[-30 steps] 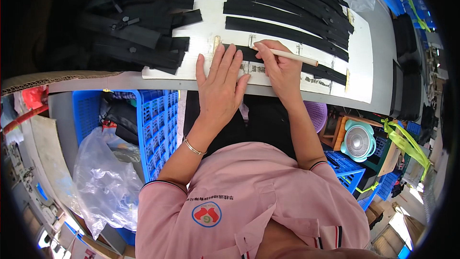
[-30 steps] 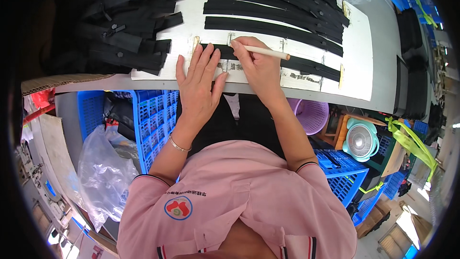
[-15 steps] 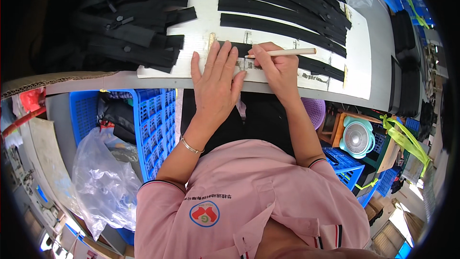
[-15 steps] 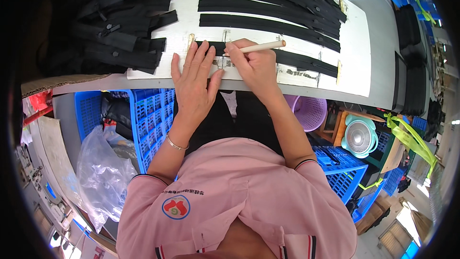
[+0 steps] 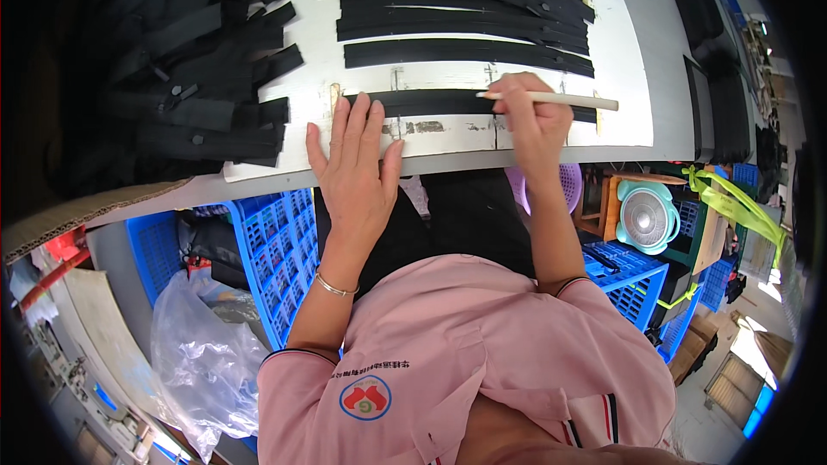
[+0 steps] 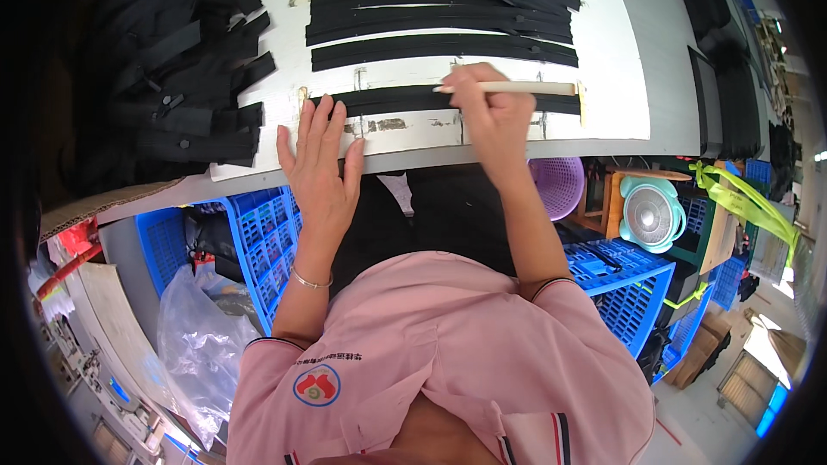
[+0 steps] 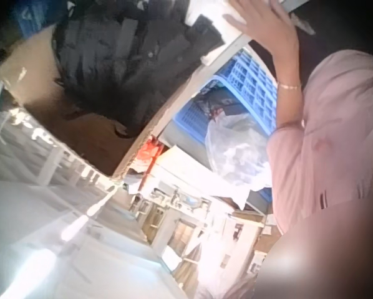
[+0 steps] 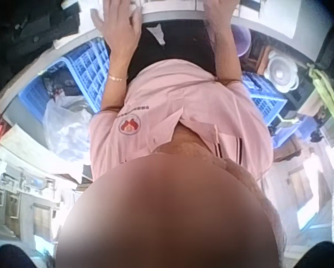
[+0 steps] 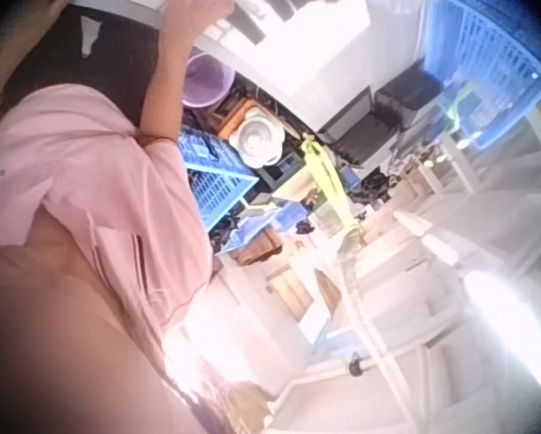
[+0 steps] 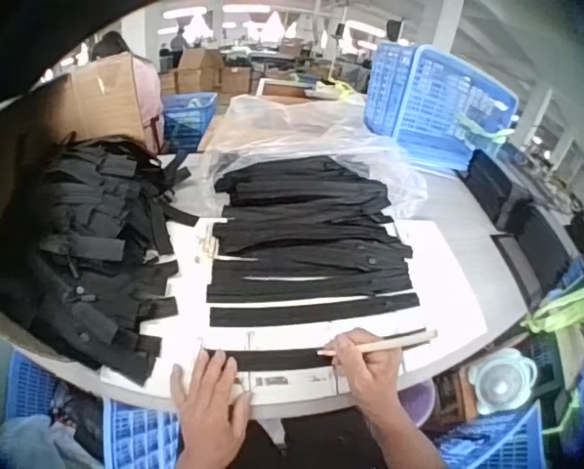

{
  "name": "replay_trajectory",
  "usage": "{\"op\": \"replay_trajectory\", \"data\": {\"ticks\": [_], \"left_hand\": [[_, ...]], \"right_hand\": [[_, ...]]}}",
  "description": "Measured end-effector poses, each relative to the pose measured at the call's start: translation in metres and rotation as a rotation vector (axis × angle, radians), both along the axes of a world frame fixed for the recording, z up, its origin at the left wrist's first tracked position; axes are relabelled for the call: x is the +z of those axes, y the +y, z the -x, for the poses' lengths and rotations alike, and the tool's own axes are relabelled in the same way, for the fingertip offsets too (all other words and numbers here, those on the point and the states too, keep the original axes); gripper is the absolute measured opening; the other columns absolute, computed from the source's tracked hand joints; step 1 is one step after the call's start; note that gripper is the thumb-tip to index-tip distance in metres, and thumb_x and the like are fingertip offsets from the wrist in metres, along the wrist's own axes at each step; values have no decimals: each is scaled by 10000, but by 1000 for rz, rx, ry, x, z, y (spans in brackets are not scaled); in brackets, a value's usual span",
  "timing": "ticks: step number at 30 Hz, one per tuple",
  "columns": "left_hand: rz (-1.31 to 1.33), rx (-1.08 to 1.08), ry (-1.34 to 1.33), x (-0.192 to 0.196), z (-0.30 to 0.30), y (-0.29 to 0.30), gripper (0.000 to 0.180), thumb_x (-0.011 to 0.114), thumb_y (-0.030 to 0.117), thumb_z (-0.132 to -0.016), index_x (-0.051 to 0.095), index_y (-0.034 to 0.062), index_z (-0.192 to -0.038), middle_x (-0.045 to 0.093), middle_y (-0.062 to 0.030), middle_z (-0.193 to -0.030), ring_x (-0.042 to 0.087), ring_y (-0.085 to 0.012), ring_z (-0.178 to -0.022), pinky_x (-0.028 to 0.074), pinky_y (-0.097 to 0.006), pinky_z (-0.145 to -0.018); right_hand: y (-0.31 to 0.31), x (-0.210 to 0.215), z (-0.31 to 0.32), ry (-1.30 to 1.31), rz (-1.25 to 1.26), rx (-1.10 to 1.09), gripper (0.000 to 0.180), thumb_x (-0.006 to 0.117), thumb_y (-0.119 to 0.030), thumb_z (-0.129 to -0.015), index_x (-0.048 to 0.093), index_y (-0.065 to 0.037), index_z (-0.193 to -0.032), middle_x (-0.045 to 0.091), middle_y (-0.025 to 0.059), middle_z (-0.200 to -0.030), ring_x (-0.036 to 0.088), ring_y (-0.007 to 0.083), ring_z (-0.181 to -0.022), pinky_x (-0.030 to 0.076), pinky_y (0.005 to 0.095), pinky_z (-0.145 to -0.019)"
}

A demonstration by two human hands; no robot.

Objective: Manually marking alignment points on black fabric strips using a pencil and a template jig in a manufacturing setting.

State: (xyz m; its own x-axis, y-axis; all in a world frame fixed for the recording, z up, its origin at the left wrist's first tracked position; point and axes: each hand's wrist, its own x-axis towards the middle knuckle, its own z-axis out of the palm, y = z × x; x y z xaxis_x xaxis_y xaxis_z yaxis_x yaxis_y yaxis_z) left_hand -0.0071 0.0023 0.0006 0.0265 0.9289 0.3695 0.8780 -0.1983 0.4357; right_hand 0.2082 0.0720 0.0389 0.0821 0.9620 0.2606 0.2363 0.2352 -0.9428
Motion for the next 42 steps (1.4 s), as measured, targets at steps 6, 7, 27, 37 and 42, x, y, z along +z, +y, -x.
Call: {"op": "replay_trajectory", "data": {"ticks": [6, 7, 27, 37, 42], "left_hand": [[13, -14, -7, 1, 1, -1, 501, 686, 184, -971, 577, 65, -1445, 556, -105, -1509, 417, -301, -1485, 141, -530, -1246], [14, -20, -2, 1, 1, -2, 501, 686, 184, -971, 577, 65, -1445, 556, -105, -1509, 417, -301, -1485, 141, -530, -1246], [-117, -197, -239, 8, -80, 44, 178, 763, 80, -861, 764, 37, -1035, 688, -47, -1090, 608, -254, -1043, 428, -409, -949], [-136, -180, -190, 12, -83, 45, 171, 778, 86, -861, 790, 78, -1031, 717, -33, -1083, 630, -220, -1002, 434, -365, -920], [-123, -165, -157, 10, -83, 44, 176, 774, 86, -875, 791, 83, -1050, 715, -43, -1087, 631, -231, -1024, 434, -368, -928]], "right_hand": [[8, -15, -25, -126, 70, -45, 259, 627, -195, -1027, 771, -10, -917, 623, -8, -712, 453, 21, -595, 329, 208, -534], [8, -16, -25, -111, 62, -38, 265, 629, -200, -1029, 765, -3, -915, 623, -8, -714, 463, 30, -605, 336, 215, -540], [7, -25, -33, -55, 6, 15, 213, 668, -139, -987, 719, 24, -860, 647, 26, -662, 537, 50, -588, 420, 238, -540], [7, -20, -37, -194, 18, 117, 215, 628, -101, -965, 692, 36, -812, 652, 35, -689, 573, 85, -624, 437, 260, -566], [-4, -16, -55, 52, -69, 5, 156, 658, -70, -936, 701, 18, -815, 670, 53, -691, 592, 96, -614, 460, 264, -578]]}}
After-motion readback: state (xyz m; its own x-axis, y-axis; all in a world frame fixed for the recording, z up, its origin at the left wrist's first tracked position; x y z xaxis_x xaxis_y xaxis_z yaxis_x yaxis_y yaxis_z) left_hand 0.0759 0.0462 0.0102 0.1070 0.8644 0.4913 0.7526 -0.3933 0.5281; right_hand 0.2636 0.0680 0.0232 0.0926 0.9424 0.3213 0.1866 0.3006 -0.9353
